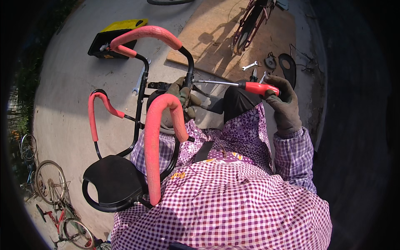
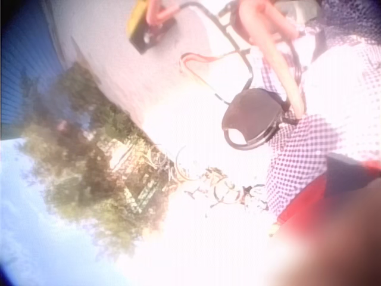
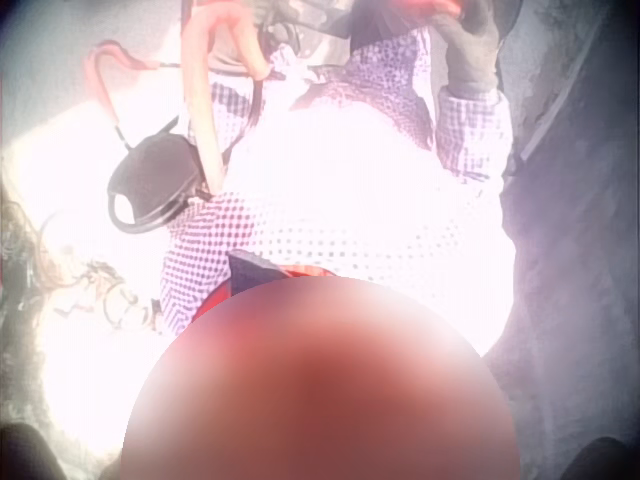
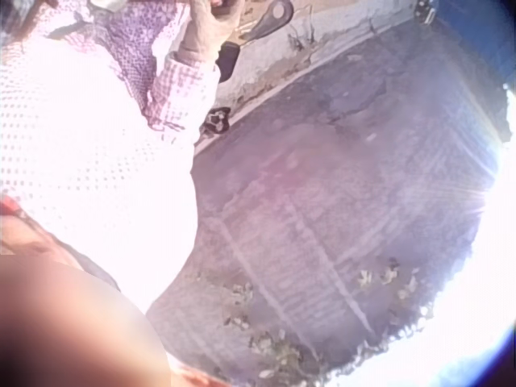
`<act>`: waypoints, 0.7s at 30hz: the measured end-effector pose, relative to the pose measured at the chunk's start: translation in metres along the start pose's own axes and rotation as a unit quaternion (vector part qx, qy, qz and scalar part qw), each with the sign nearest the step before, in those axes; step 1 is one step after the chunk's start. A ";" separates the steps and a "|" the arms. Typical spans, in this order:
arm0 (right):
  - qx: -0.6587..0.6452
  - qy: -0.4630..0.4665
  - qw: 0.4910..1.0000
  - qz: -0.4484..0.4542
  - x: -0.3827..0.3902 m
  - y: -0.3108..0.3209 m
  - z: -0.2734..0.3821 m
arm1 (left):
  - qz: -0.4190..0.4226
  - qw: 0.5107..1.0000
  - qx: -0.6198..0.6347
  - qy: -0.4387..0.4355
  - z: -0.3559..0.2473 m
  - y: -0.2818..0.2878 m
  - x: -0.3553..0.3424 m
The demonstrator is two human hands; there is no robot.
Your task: The person sits on the ground and repairs a bicycle child seat. They use pliers to remove a small metal clip from the seat frame, then use a screwdriver to tighten screws on the seat's mounting bracket.
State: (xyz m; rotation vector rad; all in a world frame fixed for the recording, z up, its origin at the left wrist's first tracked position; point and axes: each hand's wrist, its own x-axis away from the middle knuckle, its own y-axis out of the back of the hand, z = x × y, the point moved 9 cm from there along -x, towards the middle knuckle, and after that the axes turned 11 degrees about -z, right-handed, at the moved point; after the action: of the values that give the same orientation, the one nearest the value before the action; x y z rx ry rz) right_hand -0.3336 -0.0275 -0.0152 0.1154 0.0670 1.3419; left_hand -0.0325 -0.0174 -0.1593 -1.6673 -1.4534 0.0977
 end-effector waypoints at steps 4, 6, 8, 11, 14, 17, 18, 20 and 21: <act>-0.076 -0.010 0.997 0.011 0.000 -0.007 0.001 | -0.001 1.000 -0.007 0.001 0.001 -0.002 -0.001; -0.055 -0.067 0.996 0.027 -0.001 -0.008 -0.010 | -0.002 1.000 -0.007 0.000 0.001 -0.002 0.000; 0.024 -0.154 0.987 0.047 0.000 -0.001 -0.025 | -0.003 1.000 -0.010 0.000 0.002 -0.003 0.000; 0.034 -0.150 0.987 0.051 0.000 -0.002 -0.026 | -0.005 1.000 -0.010 -0.003 0.001 -0.003 0.000; 0.046 -0.096 0.994 0.017 0.001 -0.002 -0.016 | -0.007 1.000 -0.011 -0.004 0.000 -0.001 0.001; -0.011 -0.020 1.000 0.021 0.003 -0.010 0.002 | -0.009 1.000 -0.014 -0.006 -0.003 0.001 0.001; -0.043 0.000 0.999 0.018 0.003 -0.011 0.007 | -0.009 1.000 -0.014 -0.007 -0.004 0.001 0.001; -0.082 -0.040 0.995 0.028 0.004 -0.017 0.000 | -0.011 1.000 -0.014 -0.011 -0.006 0.002 0.002; -0.100 -0.079 0.991 0.028 0.004 -0.018 -0.006 | -0.012 1.000 -0.014 -0.012 -0.007 0.002 0.003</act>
State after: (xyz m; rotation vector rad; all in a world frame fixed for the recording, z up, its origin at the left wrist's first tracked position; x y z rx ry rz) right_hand -0.3161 -0.0270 -0.0234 0.0543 -0.2048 1.3843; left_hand -0.0263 -0.0188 -0.1555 -1.6766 -1.4992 0.0848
